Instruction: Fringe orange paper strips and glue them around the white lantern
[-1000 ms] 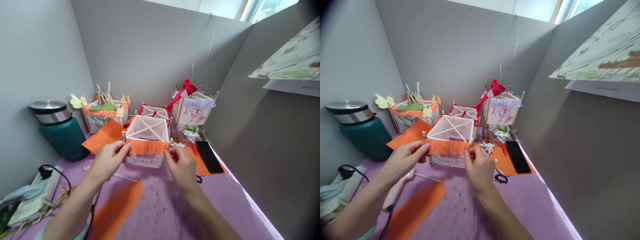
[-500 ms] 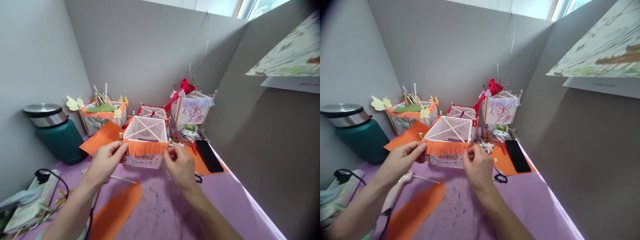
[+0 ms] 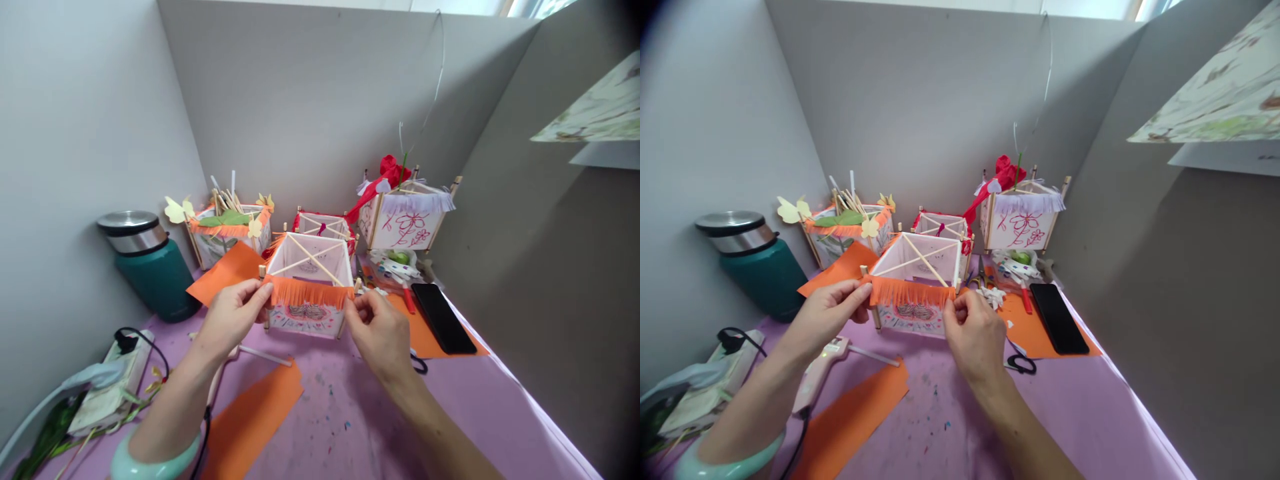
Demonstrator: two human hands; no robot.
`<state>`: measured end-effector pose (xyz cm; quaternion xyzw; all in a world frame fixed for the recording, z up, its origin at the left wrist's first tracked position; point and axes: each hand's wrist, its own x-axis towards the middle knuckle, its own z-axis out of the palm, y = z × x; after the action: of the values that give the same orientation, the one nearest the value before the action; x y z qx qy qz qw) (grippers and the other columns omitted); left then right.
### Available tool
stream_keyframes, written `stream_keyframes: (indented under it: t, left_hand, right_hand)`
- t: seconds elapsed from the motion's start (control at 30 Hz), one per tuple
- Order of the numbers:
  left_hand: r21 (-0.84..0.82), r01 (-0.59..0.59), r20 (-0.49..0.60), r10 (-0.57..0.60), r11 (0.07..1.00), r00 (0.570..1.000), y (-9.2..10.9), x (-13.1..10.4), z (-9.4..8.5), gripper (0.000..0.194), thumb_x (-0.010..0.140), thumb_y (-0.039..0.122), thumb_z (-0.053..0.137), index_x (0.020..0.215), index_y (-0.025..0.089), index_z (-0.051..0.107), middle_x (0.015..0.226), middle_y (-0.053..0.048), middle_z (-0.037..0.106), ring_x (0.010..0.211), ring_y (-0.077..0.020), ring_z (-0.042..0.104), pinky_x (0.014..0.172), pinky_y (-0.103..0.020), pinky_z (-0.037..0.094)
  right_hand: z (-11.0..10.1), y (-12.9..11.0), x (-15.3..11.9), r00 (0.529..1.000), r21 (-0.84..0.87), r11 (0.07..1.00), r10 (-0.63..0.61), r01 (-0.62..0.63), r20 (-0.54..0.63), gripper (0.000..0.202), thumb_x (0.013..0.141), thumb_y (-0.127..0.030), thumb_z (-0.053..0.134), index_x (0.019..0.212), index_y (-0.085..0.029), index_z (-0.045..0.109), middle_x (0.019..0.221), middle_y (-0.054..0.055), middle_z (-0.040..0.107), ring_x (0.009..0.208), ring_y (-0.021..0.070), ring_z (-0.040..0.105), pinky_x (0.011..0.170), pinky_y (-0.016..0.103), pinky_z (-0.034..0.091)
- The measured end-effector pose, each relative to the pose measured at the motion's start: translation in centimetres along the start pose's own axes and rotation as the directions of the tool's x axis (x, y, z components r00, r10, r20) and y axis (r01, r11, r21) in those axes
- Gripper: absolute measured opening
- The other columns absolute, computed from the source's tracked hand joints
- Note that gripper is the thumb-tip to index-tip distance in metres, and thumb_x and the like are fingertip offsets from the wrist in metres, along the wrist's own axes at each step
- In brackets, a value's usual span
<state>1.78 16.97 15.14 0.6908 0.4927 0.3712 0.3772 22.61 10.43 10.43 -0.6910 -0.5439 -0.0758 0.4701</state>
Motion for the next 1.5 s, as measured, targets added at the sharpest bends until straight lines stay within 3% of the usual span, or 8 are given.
stream_keyframes:
  t: [0.27,0.5,0.63,0.8,0.97,1.1,1.3,1.5]
  left_hand:
    - [-0.002,0.085,-0.039,-0.085,0.996,0.996,0.0,0.7,0.7,0.040,0.079,0.049,0.054,0.058,0.016,0.059,0.048,0.001,0.056,0.047,-0.0126,0.055,0.051,-0.023,0.041]
    - [-0.075,0.110,-0.022,-0.112,0.991,0.993,-1.5,1.3,1.4,0.043,0.080,0.051,0.054,0.059,0.014,0.060,0.053,-0.002,0.060,0.044,-0.0113,0.053,0.048,-0.023,0.042]
    - [-0.160,0.128,-0.003,-0.130,0.979,0.991,-2.4,1.7,1.7,0.043,0.079,0.051,0.054,0.060,0.013,0.060,0.055,-0.003,0.061,0.042,-0.0108,0.052,0.045,-0.023,0.042]
    - [-0.246,0.135,0.017,-0.135,0.960,0.991,-2.4,1.8,1.9,0.042,0.079,0.050,0.056,0.060,0.013,0.058,0.053,-0.003,0.059,0.040,-0.0100,0.051,0.043,-0.023,0.042]
    - [-0.289,0.143,-0.003,-0.150,0.947,0.989,-2.2,1.8,2.1,0.040,0.077,0.048,0.059,0.059,0.013,0.057,0.053,-0.002,0.060,0.039,-0.0095,0.051,0.041,-0.022,0.042]
    - [-0.313,0.142,0.001,-0.149,0.939,0.989,-2.3,1.9,2.2,0.039,0.076,0.047,0.061,0.058,0.013,0.057,0.050,-0.002,0.059,0.039,-0.0098,0.052,0.042,-0.021,0.041]
    - [-0.312,0.163,0.003,-0.170,0.936,0.985,-2.1,1.9,2.1,0.039,0.075,0.047,0.062,0.057,0.013,0.057,0.049,-0.001,0.059,0.038,-0.0086,0.049,0.041,-0.021,0.041]
    - [-0.321,0.160,0.006,-0.166,0.933,0.986,-2.1,1.7,2.0,0.039,0.075,0.049,0.062,0.060,0.013,0.058,0.053,-0.001,0.061,0.039,-0.0086,0.049,0.042,-0.022,0.042]
  right_hand:
    - [0.1,0.3,0.1,1.000,-0.016,1.000,0.009,-0.009,0.021,0.023,0.082,-0.033,0.058,0.064,-0.020,0.052,0.061,-0.002,0.059,0.055,0.0121,0.055,0.054,0.023,0.036]
    - [-0.9,0.4,-0.2,0.995,-0.020,0.995,-0.099,0.099,-0.016,0.028,0.081,-0.046,0.063,0.075,-0.019,0.059,0.067,-0.001,0.059,0.055,0.0120,0.052,0.054,0.024,0.036]
    - [-1.5,-0.7,-0.9,0.967,0.014,0.972,-0.231,0.233,-0.104,0.017,0.086,-0.034,0.061,0.083,-0.017,0.061,0.072,0.000,0.058,0.056,0.0109,0.051,0.056,0.024,0.037]
    - [-1.4,-2.8,-2.3,0.927,0.177,0.912,-0.375,0.370,-0.005,0.004,0.088,-0.018,0.057,0.086,-0.018,0.060,0.078,0.003,0.060,0.066,0.0130,0.056,0.062,0.025,0.042]
    - [-0.5,-1.5,-4.1,0.981,0.219,0.956,-0.185,0.195,-0.067,0.017,0.083,-0.028,0.065,0.091,-0.017,0.055,0.076,0.000,0.051,0.057,0.0108,0.048,0.056,0.025,0.041]
    - [0.7,0.6,-4.9,0.999,0.151,0.988,-0.016,0.010,0.038,0.036,0.074,-0.039,0.073,0.092,-0.017,0.053,0.077,-0.001,0.048,0.060,0.0129,0.049,0.058,0.027,0.042]
    - [1.6,0.1,-3.5,0.999,0.307,0.951,0.035,-0.035,0.005,0.015,0.087,-0.031,0.058,0.088,-0.016,0.059,0.080,0.001,0.055,0.064,0.0128,0.052,0.062,0.026,0.043]
    - [1.4,-0.1,-1.5,0.994,0.359,0.929,0.108,-0.094,-0.021,0.020,0.087,-0.033,0.057,0.076,-0.017,0.061,0.069,0.000,0.057,0.064,0.0139,0.053,0.063,0.025,0.041]
